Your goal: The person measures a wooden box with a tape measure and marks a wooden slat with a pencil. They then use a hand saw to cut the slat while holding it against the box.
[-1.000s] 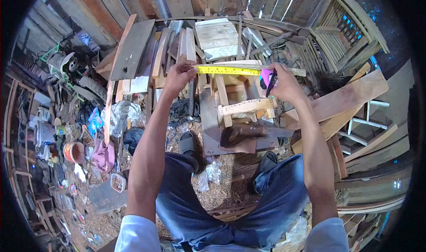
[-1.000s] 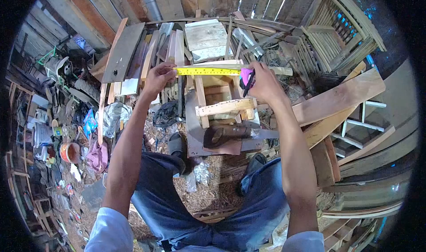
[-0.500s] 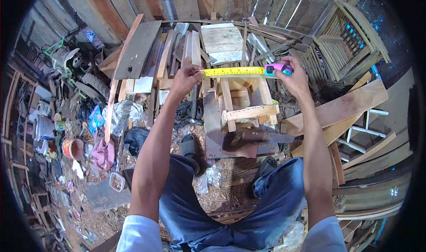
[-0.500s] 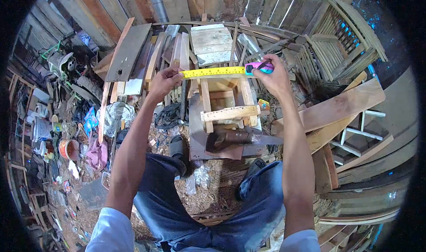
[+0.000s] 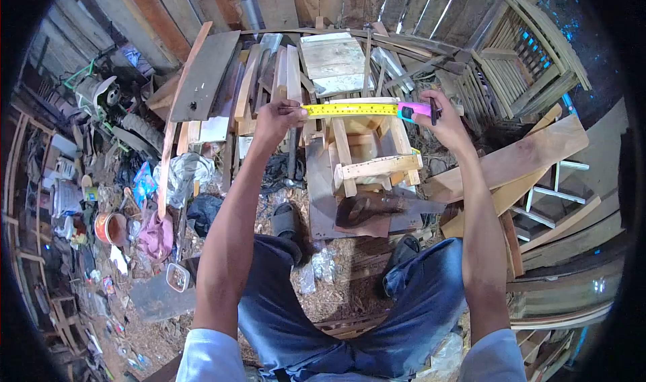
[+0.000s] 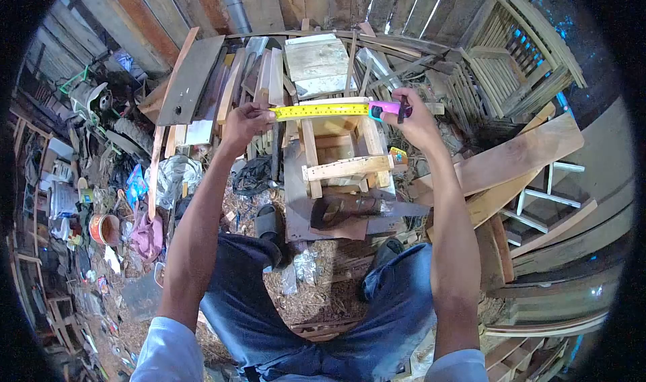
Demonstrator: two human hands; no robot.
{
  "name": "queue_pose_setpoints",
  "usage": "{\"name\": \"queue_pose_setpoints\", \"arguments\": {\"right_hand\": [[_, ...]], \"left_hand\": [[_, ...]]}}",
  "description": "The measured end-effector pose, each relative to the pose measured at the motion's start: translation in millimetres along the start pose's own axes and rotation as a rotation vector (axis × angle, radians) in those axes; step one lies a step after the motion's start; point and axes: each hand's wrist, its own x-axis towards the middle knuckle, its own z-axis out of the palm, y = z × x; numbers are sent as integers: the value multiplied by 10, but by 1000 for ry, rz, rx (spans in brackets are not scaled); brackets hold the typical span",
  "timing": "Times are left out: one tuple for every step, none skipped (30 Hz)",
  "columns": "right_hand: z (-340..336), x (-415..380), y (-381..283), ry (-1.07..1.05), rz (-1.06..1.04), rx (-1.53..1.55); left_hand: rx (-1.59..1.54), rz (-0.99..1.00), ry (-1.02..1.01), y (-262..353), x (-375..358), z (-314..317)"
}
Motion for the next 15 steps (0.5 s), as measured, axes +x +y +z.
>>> {"name": "queue_pose_setpoints", "arguments": {"right_hand": [[-1,-30,-20,-14,19,2],[-9,-55,-42,-28,38,4],[-16,-77,-69,-42,58,5],[-21,-77,-92,-54,76,-39],[-23,-64,-119,-65,93,-84],[-25,-60,-127,-77,111,-129],[-21,-58,-120,-74,94,-152],[-3,-58,-100,-71,78,-174],[24,-53,-73,-69,61,-196],[59,-47,-43,-50,29,-198],[95,-48,-9,-32,-3,-202],[115,-53,-6,-13,-34,-205],[117,-58,-4,-14,-23,-200],[113,-61,-3,-17,-13,-196],[107,-58,-21,-20,-4,-192]], "left_hand": [[-25,-5,-2,-32,14,-9],[-51,-9,-4,-72,38,-16],[-76,-14,-7,-77,40,-18],[-86,-39,-27,-77,41,-34],[-97,-63,-44,-73,44,-57],[-107,-87,-63,-36,28,-59],[-120,-84,-55,0,16,-43],[-132,-81,-46,27,-6,-23],[-145,-78,-37,38,-16,-12],[-139,-77,-26,43,-13,1],[-134,-76,-17,49,-12,22],[-129,-76,-8,22,6,30],[-133,-86,-24,-6,24,24],[-138,-96,-38,-36,39,9],[-143,-105,-52,-43,46,-4]]}}
